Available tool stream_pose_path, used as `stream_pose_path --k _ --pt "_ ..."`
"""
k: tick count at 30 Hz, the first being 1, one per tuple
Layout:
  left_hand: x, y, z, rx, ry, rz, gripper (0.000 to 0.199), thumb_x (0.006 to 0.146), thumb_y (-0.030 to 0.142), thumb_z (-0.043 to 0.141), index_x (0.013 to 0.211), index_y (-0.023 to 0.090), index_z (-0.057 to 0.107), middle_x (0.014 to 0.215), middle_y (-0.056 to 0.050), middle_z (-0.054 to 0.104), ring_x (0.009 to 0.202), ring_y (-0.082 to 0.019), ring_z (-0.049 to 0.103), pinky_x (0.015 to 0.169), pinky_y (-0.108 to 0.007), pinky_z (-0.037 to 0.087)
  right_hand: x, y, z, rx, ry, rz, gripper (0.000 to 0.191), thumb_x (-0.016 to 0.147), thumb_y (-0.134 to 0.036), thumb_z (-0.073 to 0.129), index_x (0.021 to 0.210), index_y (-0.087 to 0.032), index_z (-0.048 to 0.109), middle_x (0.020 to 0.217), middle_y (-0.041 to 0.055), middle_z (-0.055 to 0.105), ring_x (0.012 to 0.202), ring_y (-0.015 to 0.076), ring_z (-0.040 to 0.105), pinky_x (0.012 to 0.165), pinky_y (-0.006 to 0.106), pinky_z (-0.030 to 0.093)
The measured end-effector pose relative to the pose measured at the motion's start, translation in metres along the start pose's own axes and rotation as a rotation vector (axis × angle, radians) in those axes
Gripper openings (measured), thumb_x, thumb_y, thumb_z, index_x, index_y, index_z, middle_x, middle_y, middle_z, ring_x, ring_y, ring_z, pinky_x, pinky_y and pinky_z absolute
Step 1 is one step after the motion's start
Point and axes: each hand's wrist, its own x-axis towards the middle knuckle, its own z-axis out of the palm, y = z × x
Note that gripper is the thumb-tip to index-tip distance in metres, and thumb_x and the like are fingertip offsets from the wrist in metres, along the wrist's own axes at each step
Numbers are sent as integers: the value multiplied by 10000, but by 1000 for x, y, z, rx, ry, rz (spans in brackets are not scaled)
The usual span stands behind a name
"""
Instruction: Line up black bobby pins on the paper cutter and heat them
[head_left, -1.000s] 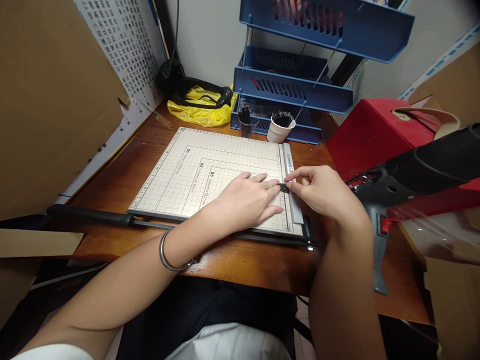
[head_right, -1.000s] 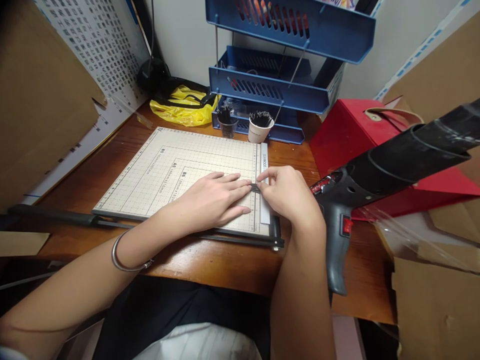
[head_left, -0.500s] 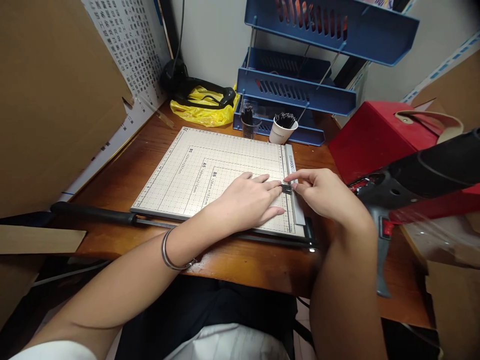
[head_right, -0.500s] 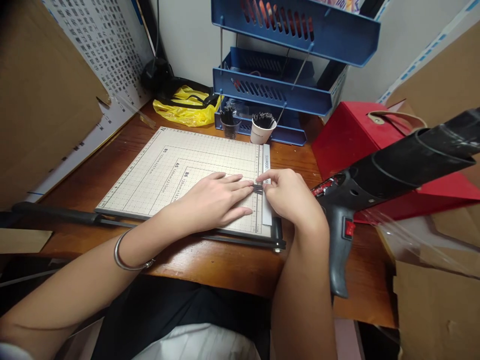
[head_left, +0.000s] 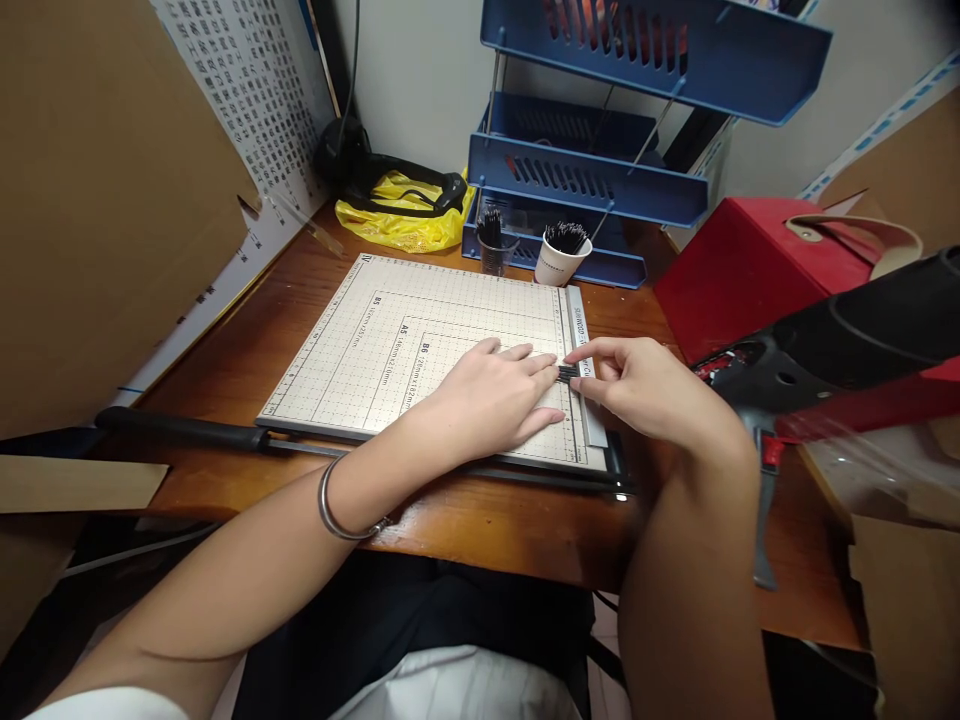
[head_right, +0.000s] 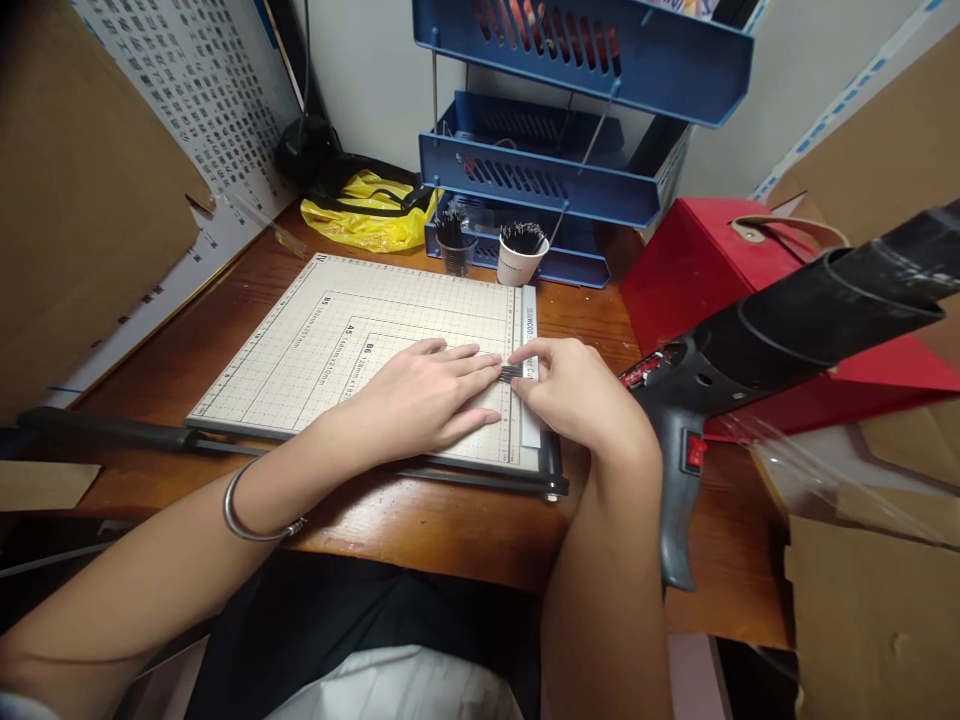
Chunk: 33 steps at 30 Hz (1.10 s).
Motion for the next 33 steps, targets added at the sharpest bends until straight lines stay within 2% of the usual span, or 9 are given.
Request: stream_pose_path --k 5,18,24,29,33 --pt "1 0 0 7 26 -65 509 1087 471 447 1406 104 597 1504 -112 618 1389 -326 560 1140 -543 419 1 0 0 -19 -22 7 238 815 -204 695 1043 -220 765 575 -74 443 544 124 382 573 304 326" --pt "1 -1 1 15 3 -73 503 1092 467 434 1407 113 601 1512 -105 613 1393 -332 557 1163 -554 394 3 2 3 -47 4 10 191 842 -205 669 1015 -215 749 579 -69 459 541 131 414 591 306 343" --pt "-5 5 1 55 15 -61 729 1070 590 406 1539 33 453 1619 -181 471 1544 -360 371 1214 -532 346 3 4 3 -39 15 -17 179 835 -226 660 991 -209 746 560 -66 465 536 139 426 590 307 344" --pt "-8 9 4 21 -32 -37 843 1061 666 303 1577 5 386 1660 -204 384 1577 -327 317 1269 -509 266 3 2 3 -44 11 -5 198 842 -256 651 1002 -207 758 565 -56 479 533 145 436 600 311 346" --pt "-9 12 6 -21 -88 -41 875 1056 680 288 1606 0 324 1680 -204 334 1590 -315 289 1286 -507 234 6 2 5 -26 76 -45 236 916 -341 583 998 -200 754 667 -6 596 647 178 542 665 323 384"
